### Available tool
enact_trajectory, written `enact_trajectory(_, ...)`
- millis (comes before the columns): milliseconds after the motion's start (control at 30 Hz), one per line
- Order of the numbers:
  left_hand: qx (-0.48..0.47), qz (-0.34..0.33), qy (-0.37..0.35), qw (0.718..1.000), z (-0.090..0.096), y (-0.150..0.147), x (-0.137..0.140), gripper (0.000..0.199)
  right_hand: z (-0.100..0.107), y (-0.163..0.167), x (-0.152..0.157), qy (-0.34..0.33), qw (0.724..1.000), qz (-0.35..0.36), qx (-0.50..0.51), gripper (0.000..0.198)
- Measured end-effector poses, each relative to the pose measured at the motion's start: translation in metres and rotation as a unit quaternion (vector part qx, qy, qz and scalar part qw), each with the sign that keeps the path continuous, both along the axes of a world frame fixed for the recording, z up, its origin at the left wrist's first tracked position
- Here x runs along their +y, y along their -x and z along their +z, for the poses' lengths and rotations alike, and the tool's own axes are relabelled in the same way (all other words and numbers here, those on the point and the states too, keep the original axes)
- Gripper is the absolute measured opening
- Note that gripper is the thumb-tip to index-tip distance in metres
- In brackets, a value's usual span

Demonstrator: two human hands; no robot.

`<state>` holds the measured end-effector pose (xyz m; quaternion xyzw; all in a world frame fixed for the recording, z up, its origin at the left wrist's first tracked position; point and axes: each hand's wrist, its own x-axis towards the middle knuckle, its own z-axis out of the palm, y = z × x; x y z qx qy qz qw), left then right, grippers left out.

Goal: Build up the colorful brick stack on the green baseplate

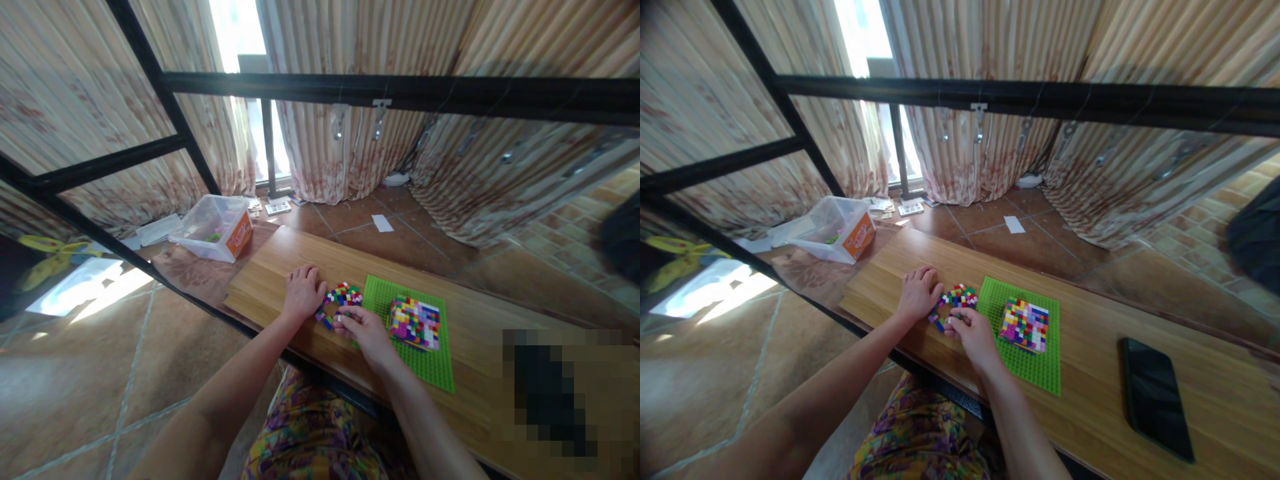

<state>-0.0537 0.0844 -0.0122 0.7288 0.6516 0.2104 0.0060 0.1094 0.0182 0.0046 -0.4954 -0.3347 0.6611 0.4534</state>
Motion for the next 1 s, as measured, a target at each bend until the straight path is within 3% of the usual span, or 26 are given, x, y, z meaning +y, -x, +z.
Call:
enact_trajectory(367,0.007,-0.001,-0.012,1.0,-0.002,0.0,0.0,0.035,0.005,0.003,-0.003,-0.015,0.999,-0.041,-0.001,0.037)
enact_trajectory(700,0.004,-0.001,-0.005,1.0,0.0,0.0,0.0,0.036,0.001,0.006,0.007,-0.01,0.999,-0.022,-0.037,0.039)
enact_trajectory(1000,0.005,0.003,-0.01,1.0,-0.002,0.001,0.0,0.036,0.017,-0.015,-0.026,-0.052,0.994,-0.06,-0.074,0.043)
